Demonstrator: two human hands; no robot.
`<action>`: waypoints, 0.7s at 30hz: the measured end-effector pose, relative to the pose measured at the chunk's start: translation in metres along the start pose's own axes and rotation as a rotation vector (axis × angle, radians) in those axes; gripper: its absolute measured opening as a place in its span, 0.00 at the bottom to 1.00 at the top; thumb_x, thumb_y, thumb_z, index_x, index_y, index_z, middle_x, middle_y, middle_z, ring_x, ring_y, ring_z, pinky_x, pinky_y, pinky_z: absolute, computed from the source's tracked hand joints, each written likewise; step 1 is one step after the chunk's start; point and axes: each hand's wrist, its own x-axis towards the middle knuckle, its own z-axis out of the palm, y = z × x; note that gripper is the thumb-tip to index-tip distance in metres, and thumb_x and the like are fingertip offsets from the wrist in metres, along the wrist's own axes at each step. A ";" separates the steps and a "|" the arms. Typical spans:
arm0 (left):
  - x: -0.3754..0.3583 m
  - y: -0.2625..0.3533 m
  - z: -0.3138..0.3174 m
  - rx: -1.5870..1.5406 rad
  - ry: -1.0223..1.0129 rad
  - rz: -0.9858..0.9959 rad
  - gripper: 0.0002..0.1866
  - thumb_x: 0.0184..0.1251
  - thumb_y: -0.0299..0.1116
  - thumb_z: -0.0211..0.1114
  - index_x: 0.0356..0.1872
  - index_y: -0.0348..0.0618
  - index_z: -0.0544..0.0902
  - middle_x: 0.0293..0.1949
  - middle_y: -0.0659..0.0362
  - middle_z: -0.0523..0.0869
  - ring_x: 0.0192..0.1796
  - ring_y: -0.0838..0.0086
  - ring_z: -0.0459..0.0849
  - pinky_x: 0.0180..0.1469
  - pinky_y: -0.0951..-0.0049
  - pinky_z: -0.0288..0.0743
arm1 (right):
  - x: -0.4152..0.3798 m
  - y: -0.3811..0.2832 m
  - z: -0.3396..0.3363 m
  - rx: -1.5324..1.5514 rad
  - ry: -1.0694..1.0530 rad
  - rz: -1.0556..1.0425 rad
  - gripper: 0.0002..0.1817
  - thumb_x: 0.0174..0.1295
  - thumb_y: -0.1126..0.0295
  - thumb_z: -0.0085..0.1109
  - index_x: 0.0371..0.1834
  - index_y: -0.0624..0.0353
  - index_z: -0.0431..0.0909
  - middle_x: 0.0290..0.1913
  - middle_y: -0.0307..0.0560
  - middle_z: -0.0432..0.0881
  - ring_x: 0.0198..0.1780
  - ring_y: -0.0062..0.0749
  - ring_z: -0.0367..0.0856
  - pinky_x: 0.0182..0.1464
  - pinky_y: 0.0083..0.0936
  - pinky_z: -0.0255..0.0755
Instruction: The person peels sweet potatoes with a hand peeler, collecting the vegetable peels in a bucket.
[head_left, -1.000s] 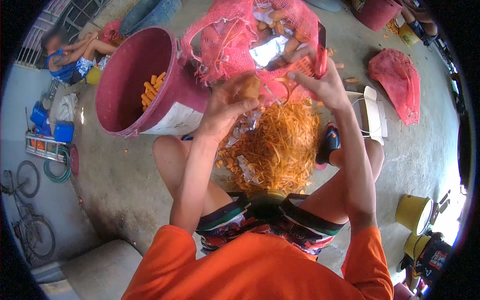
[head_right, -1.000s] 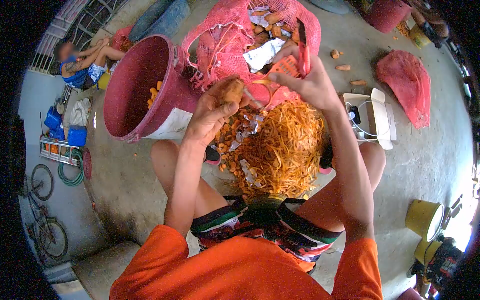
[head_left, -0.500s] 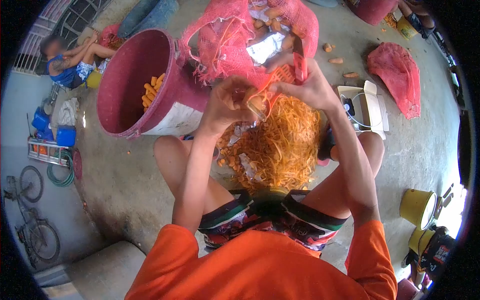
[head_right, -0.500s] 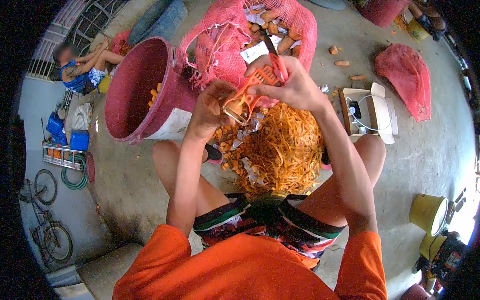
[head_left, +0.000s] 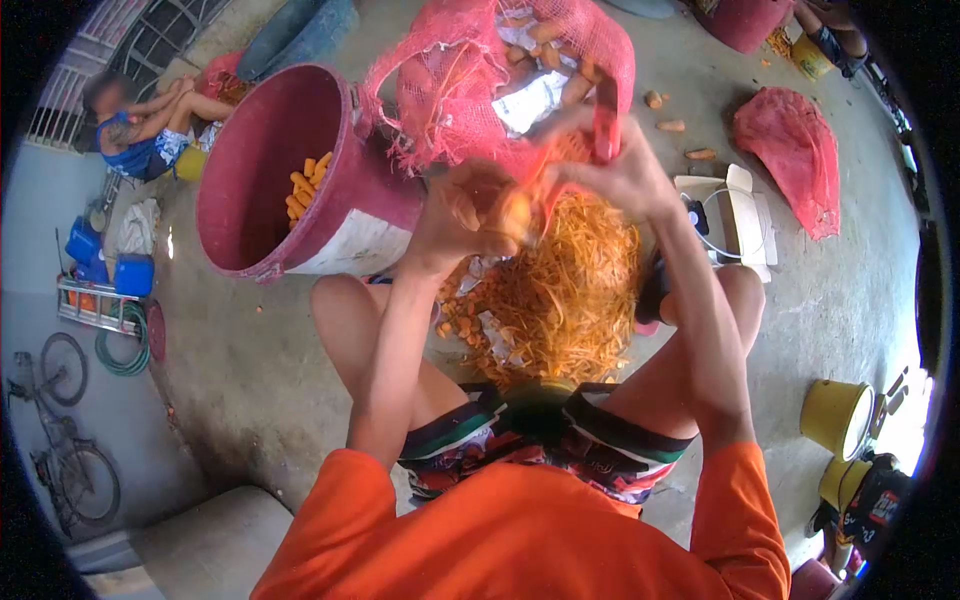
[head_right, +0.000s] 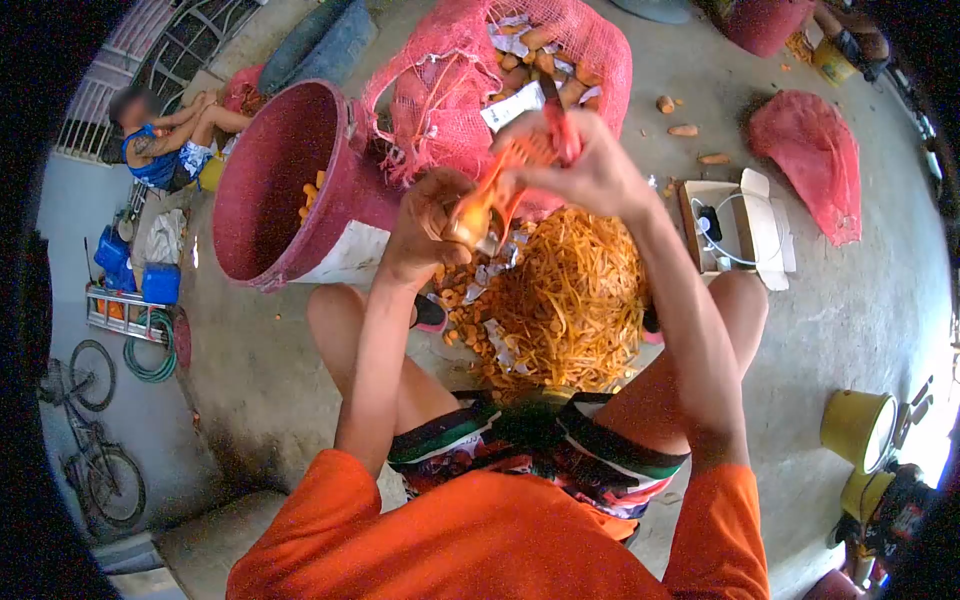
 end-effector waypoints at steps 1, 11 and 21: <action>-0.001 -0.001 0.001 -0.032 -0.043 -0.002 0.42 0.34 0.32 0.92 0.56 0.42 0.79 0.49 0.60 0.87 0.52 0.73 0.86 0.55 0.71 0.80 | 0.000 0.004 -0.005 0.053 0.041 0.016 0.12 0.62 0.74 0.73 0.46 0.64 0.82 0.43 0.41 0.86 0.44 0.22 0.85 0.47 0.18 0.79; -0.007 -0.008 0.015 -0.187 0.038 0.012 0.42 0.37 0.30 0.91 0.59 0.39 0.80 0.53 0.57 0.87 0.55 0.71 0.86 0.59 0.70 0.82 | 0.003 0.013 -0.017 0.004 0.154 0.031 0.15 0.60 0.77 0.74 0.50 0.63 0.83 0.45 0.43 0.87 0.48 0.24 0.86 0.51 0.24 0.80; -0.005 -0.001 0.012 -0.078 -0.057 0.089 0.43 0.35 0.33 0.92 0.59 0.39 0.79 0.51 0.58 0.86 0.55 0.73 0.84 0.57 0.72 0.80 | 0.006 0.005 -0.020 -0.034 0.166 0.088 0.13 0.59 0.75 0.75 0.46 0.64 0.83 0.44 0.41 0.87 0.47 0.24 0.84 0.53 0.24 0.77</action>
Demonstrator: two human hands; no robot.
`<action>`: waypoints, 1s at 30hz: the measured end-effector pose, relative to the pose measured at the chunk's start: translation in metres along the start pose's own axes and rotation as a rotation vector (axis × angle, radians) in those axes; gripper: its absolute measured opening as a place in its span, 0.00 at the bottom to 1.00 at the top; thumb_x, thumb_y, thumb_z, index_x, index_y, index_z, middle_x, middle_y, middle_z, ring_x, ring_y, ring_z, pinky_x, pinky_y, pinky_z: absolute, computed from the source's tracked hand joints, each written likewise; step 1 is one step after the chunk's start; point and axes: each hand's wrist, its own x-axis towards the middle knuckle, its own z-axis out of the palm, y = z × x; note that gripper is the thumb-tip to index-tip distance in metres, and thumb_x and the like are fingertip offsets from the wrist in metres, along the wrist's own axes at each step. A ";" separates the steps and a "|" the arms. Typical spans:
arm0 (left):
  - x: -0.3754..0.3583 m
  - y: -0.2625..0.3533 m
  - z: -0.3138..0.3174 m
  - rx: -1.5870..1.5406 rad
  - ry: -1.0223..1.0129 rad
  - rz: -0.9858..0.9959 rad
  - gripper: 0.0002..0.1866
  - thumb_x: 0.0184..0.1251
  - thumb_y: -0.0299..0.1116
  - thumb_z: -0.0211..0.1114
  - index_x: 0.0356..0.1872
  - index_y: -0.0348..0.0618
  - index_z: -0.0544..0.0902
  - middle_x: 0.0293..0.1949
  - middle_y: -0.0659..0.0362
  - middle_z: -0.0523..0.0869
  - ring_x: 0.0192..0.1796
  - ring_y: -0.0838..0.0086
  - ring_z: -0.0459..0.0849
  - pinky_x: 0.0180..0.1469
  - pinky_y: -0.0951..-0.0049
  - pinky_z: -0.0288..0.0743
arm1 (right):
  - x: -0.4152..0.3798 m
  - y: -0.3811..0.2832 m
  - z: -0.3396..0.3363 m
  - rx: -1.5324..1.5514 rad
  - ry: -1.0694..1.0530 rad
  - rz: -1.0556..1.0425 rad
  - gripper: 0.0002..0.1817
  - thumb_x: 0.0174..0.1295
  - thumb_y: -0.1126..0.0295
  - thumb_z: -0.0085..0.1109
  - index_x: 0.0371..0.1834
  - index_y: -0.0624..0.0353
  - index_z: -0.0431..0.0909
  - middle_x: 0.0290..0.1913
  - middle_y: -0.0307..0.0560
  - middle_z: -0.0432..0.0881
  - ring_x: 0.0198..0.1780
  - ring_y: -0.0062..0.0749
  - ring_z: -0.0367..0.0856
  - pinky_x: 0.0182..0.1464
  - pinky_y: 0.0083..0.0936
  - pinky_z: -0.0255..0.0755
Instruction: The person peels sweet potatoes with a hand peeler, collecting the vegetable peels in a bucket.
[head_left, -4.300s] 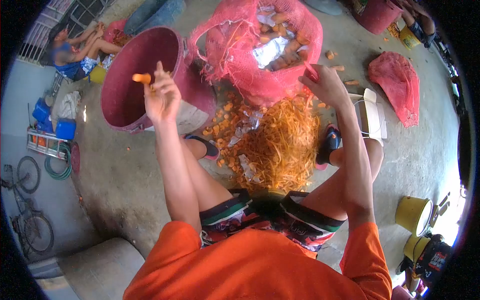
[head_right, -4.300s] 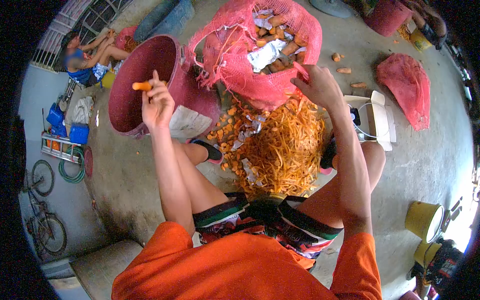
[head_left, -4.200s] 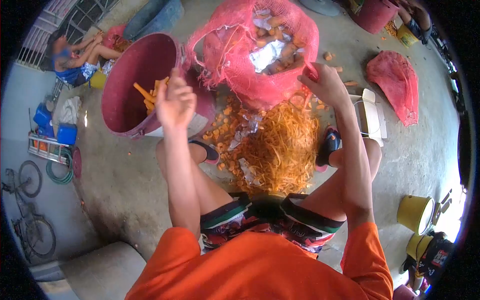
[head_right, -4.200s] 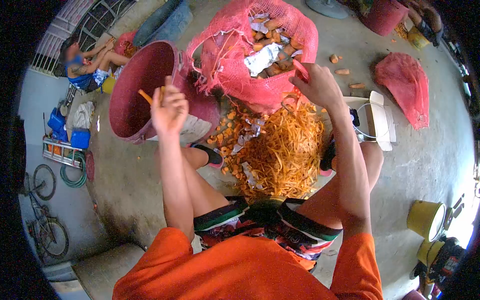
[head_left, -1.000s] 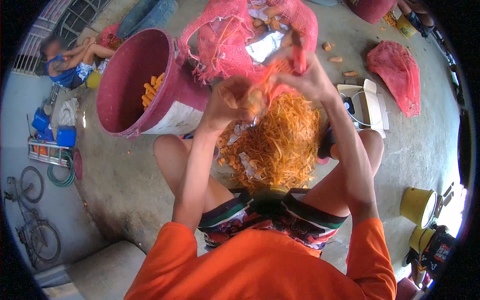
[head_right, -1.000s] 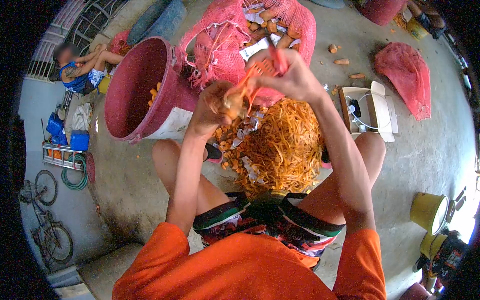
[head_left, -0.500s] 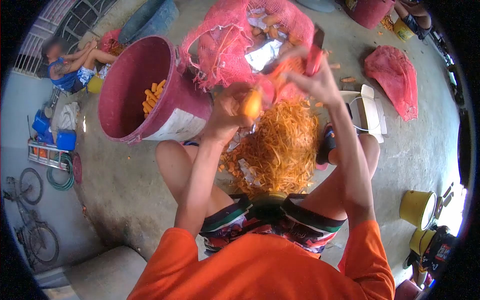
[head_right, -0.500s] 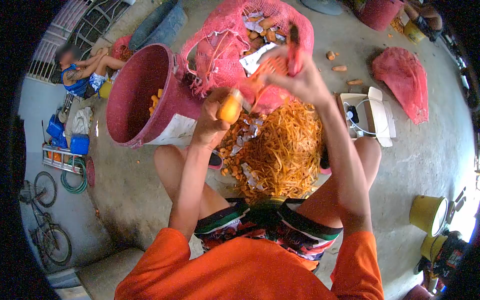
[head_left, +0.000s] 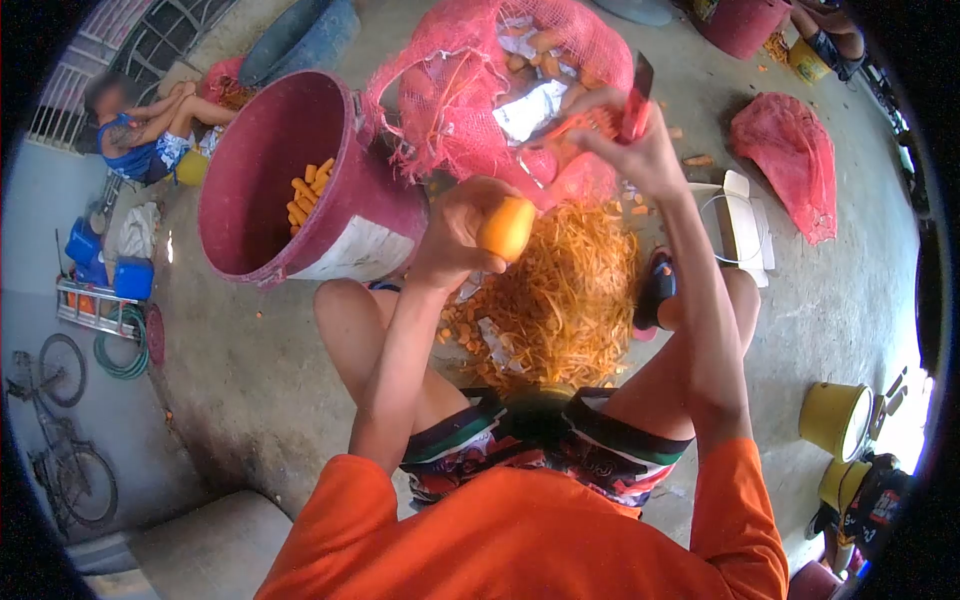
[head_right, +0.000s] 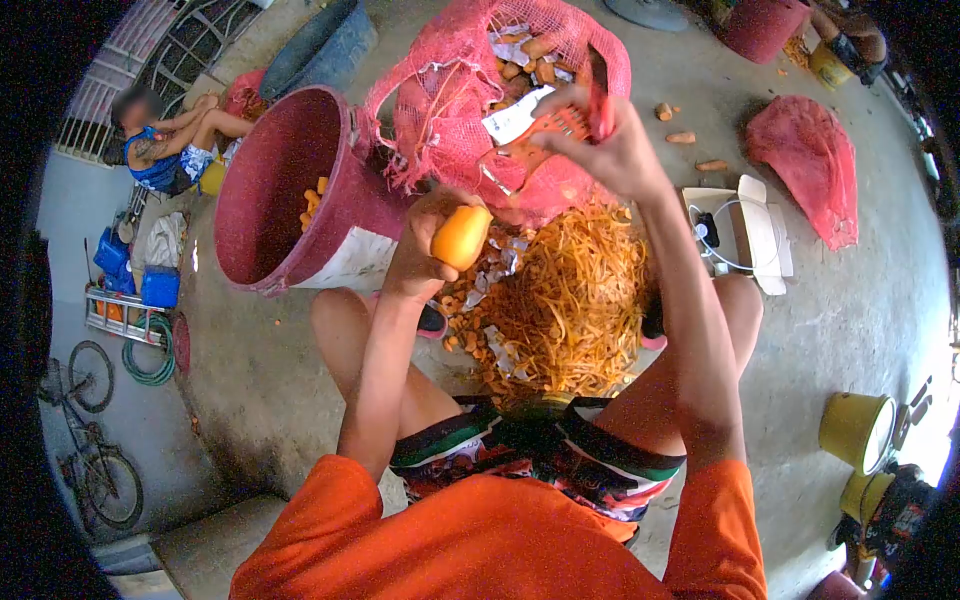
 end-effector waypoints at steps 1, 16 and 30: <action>0.000 0.001 0.007 -0.049 0.036 0.026 0.43 0.37 0.34 0.91 0.60 0.39 0.79 0.52 0.58 0.86 0.54 0.73 0.85 0.55 0.71 0.80 | 0.005 0.005 -0.005 0.000 0.031 -0.031 0.15 0.58 0.73 0.77 0.46 0.63 0.84 0.43 0.41 0.87 0.47 0.24 0.84 0.52 0.24 0.78; 0.004 0.001 0.006 0.005 0.118 0.028 0.41 0.39 0.29 0.90 0.59 0.40 0.78 0.53 0.58 0.86 0.55 0.72 0.85 0.59 0.67 0.79 | -0.013 -0.028 0.017 0.225 -0.218 0.032 0.14 0.59 0.77 0.75 0.47 0.62 0.83 0.44 0.41 0.86 0.47 0.23 0.84 0.48 0.22 0.80; 0.005 0.002 0.005 0.033 0.100 -0.002 0.38 0.41 0.29 0.90 0.56 0.38 0.79 0.52 0.54 0.87 0.56 0.71 0.86 0.62 0.68 0.79 | -0.010 -0.026 0.022 0.065 -0.175 -0.053 0.12 0.61 0.77 0.74 0.47 0.63 0.84 0.44 0.39 0.87 0.47 0.20 0.83 0.52 0.22 0.78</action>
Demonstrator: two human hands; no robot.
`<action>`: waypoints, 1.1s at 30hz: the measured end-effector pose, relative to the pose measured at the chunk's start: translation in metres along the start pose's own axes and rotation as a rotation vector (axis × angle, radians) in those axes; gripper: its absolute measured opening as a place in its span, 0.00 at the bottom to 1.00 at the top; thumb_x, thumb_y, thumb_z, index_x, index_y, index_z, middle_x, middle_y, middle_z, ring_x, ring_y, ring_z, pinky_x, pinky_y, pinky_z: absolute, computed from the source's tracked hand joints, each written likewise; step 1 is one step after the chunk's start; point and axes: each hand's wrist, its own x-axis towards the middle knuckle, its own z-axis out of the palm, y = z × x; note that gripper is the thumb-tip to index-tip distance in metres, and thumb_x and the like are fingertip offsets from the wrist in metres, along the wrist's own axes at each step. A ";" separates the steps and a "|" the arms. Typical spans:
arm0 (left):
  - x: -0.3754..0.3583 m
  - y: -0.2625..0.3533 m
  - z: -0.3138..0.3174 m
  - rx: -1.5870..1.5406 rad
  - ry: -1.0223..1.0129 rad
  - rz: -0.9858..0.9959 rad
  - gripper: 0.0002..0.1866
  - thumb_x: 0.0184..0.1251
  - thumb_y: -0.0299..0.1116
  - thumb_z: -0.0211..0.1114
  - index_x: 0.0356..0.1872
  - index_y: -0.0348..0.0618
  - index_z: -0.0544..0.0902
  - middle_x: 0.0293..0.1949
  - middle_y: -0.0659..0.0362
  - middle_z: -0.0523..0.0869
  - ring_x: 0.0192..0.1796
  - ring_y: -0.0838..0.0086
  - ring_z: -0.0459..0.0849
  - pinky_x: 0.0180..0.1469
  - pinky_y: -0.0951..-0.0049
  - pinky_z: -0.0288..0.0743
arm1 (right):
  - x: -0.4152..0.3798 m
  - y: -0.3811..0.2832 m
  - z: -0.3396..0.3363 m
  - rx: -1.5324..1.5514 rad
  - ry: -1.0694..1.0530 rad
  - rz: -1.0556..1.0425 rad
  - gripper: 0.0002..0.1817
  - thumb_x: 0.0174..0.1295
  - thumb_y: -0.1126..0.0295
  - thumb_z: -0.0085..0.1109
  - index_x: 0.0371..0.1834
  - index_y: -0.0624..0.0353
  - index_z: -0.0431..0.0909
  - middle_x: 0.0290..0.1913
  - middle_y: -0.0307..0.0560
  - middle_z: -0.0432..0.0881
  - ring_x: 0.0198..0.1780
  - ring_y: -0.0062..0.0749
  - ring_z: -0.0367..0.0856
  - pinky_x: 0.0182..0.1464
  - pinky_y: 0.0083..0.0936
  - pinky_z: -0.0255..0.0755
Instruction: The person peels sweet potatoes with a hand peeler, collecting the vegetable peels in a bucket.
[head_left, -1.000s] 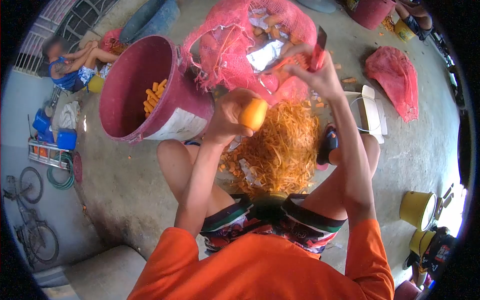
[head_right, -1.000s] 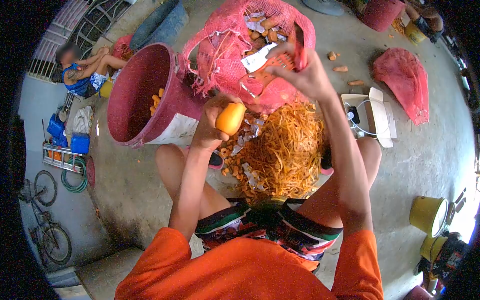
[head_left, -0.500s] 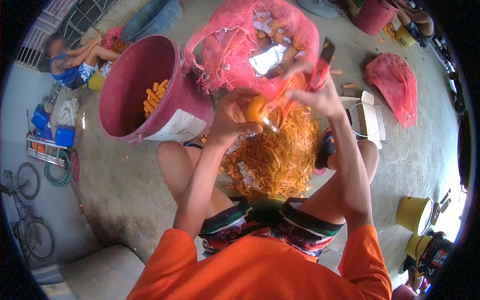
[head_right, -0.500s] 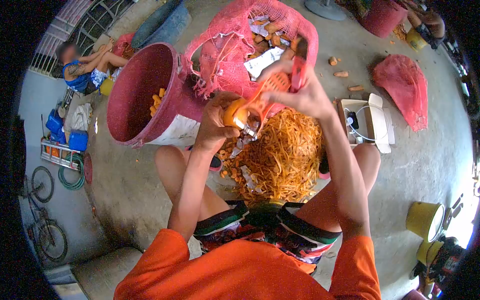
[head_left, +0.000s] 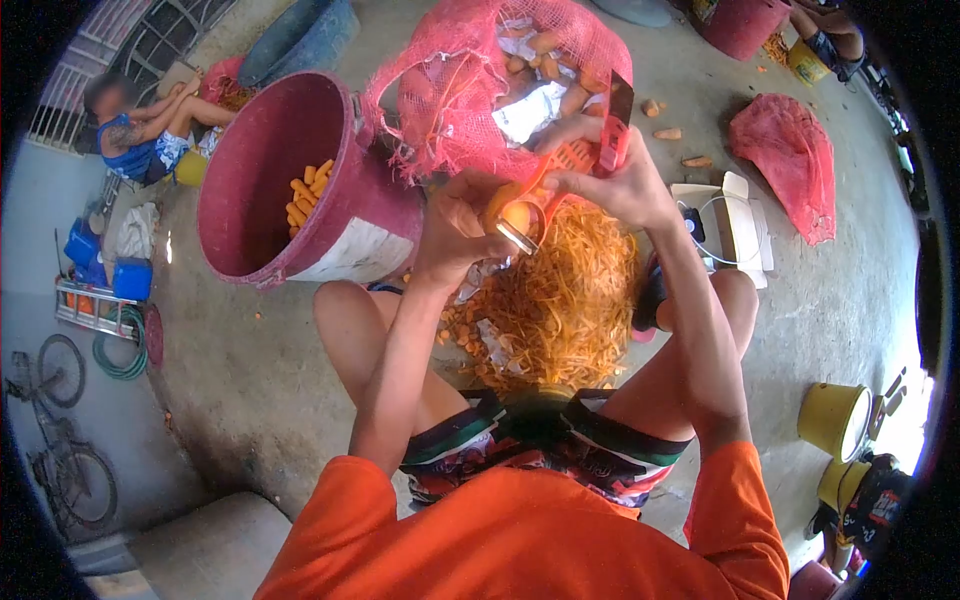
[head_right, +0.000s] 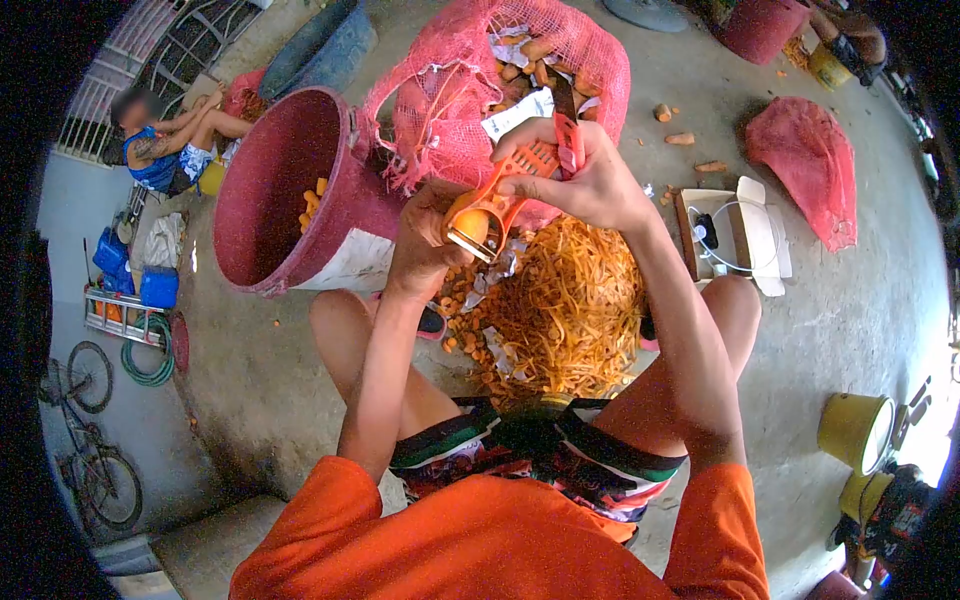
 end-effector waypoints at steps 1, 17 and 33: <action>0.000 -0.001 0.003 -0.006 -0.004 0.015 0.38 0.41 0.30 0.90 0.56 0.38 0.79 0.53 0.54 0.87 0.55 0.71 0.86 0.61 0.68 0.79 | 0.001 0.001 -0.001 -0.001 0.001 -0.001 0.12 0.61 0.77 0.74 0.47 0.63 0.84 0.44 0.39 0.87 0.47 0.20 0.83 0.52 0.22 0.78; -0.002 -0.002 -0.003 -0.016 -0.124 0.057 0.40 0.40 0.30 0.90 0.60 0.41 0.79 0.52 0.57 0.87 0.55 0.72 0.86 0.57 0.70 0.81 | 0.005 0.023 -0.022 0.036 0.100 0.027 0.14 0.59 0.76 0.75 0.47 0.62 0.84 0.43 0.41 0.87 0.47 0.22 0.84 0.50 0.24 0.81; -0.006 0.007 0.013 -0.071 -0.085 0.007 0.39 0.42 0.30 0.89 0.60 0.41 0.79 0.52 0.59 0.87 0.54 0.73 0.86 0.56 0.72 0.82 | 0.012 0.018 -0.031 -0.080 0.127 -0.026 0.10 0.61 0.78 0.72 0.44 0.63 0.83 0.44 0.42 0.86 0.46 0.24 0.86 0.50 0.24 0.80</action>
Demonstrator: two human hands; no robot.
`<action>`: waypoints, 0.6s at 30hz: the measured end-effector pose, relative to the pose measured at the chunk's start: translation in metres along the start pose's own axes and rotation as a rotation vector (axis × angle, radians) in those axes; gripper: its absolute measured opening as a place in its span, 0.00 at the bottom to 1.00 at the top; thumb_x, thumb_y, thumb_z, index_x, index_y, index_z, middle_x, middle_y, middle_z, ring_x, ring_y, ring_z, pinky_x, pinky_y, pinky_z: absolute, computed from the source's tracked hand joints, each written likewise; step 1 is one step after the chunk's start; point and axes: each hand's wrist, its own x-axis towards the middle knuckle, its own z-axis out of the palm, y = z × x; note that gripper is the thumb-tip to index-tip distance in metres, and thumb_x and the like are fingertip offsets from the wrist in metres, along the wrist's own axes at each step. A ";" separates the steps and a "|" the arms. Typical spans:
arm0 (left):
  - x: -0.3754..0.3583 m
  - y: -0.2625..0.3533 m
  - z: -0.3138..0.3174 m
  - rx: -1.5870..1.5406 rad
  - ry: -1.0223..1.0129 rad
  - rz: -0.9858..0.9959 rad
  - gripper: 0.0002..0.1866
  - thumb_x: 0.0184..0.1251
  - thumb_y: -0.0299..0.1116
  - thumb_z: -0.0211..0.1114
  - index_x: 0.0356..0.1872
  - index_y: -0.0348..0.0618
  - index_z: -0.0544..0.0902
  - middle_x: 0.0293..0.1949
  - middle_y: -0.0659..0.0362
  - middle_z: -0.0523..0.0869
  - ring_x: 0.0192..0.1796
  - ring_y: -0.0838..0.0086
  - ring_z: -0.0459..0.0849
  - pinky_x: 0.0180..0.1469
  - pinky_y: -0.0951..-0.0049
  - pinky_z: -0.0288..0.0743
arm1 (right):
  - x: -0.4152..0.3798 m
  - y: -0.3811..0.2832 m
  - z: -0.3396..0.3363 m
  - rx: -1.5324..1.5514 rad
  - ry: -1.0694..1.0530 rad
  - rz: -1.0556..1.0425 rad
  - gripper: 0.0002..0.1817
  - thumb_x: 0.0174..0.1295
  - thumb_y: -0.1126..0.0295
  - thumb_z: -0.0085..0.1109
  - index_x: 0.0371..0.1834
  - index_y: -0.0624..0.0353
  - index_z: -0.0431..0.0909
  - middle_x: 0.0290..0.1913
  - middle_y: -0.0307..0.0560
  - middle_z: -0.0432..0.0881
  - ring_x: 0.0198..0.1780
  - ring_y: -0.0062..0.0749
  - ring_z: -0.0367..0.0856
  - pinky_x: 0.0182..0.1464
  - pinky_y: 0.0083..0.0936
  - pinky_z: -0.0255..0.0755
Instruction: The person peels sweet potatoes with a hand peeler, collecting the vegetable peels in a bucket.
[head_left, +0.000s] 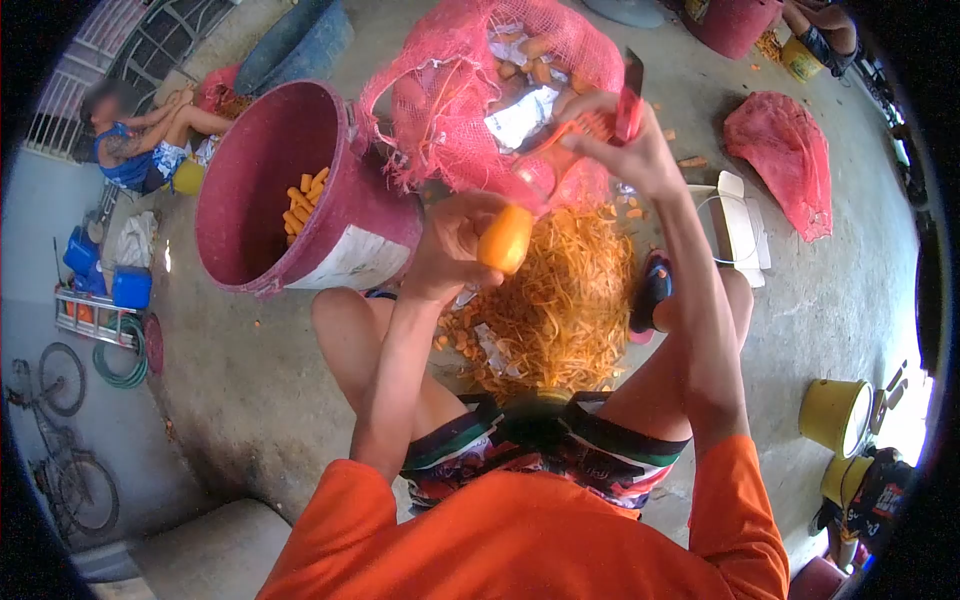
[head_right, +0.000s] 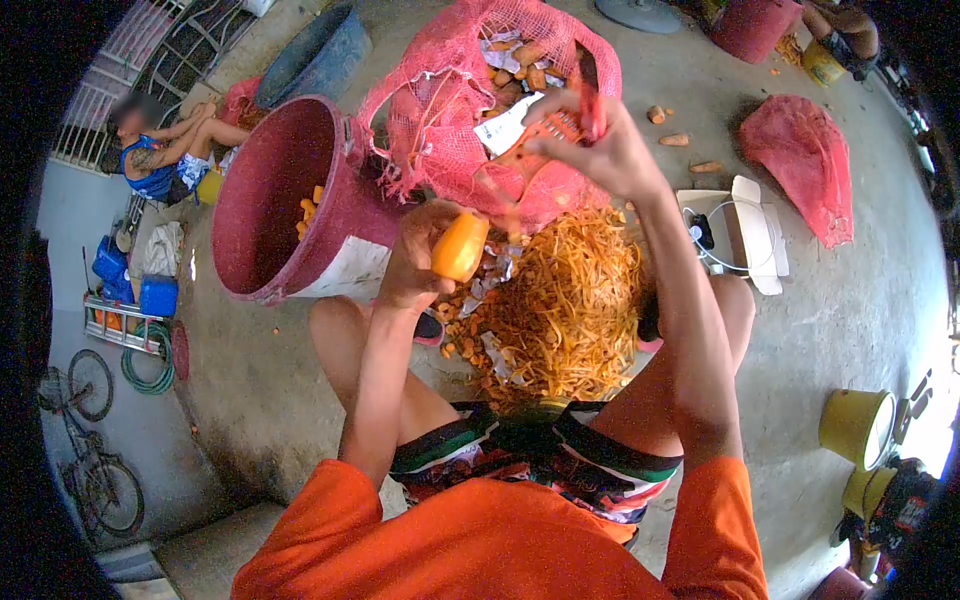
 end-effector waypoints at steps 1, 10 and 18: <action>-0.002 -0.001 0.000 -0.021 0.003 -0.016 0.39 0.42 0.30 0.89 0.60 0.42 0.79 0.52 0.59 0.87 0.54 0.73 0.86 0.55 0.72 0.81 | -0.003 0.004 -0.004 -0.004 0.003 -0.001 0.10 0.61 0.78 0.72 0.44 0.63 0.83 0.44 0.42 0.86 0.46 0.24 0.86 0.50 0.24 0.80; 0.001 -0.004 -0.005 0.008 -0.058 0.013 0.40 0.43 0.33 0.89 0.60 0.42 0.77 0.49 0.60 0.87 0.51 0.75 0.86 0.55 0.74 0.80 | -0.007 0.002 0.003 0.139 -0.062 0.060 0.15 0.59 0.75 0.76 0.48 0.62 0.83 0.45 0.42 0.86 0.47 0.23 0.84 0.52 0.25 0.78; 0.000 -0.016 0.004 0.019 0.148 0.041 0.42 0.44 0.41 0.89 0.60 0.36 0.79 0.50 0.56 0.87 0.54 0.71 0.85 0.58 0.69 0.80 | -0.015 -0.023 0.017 0.029 -0.144 -0.006 0.15 0.58 0.72 0.77 0.46 0.62 0.83 0.44 0.42 0.87 0.46 0.22 0.84 0.50 0.24 0.78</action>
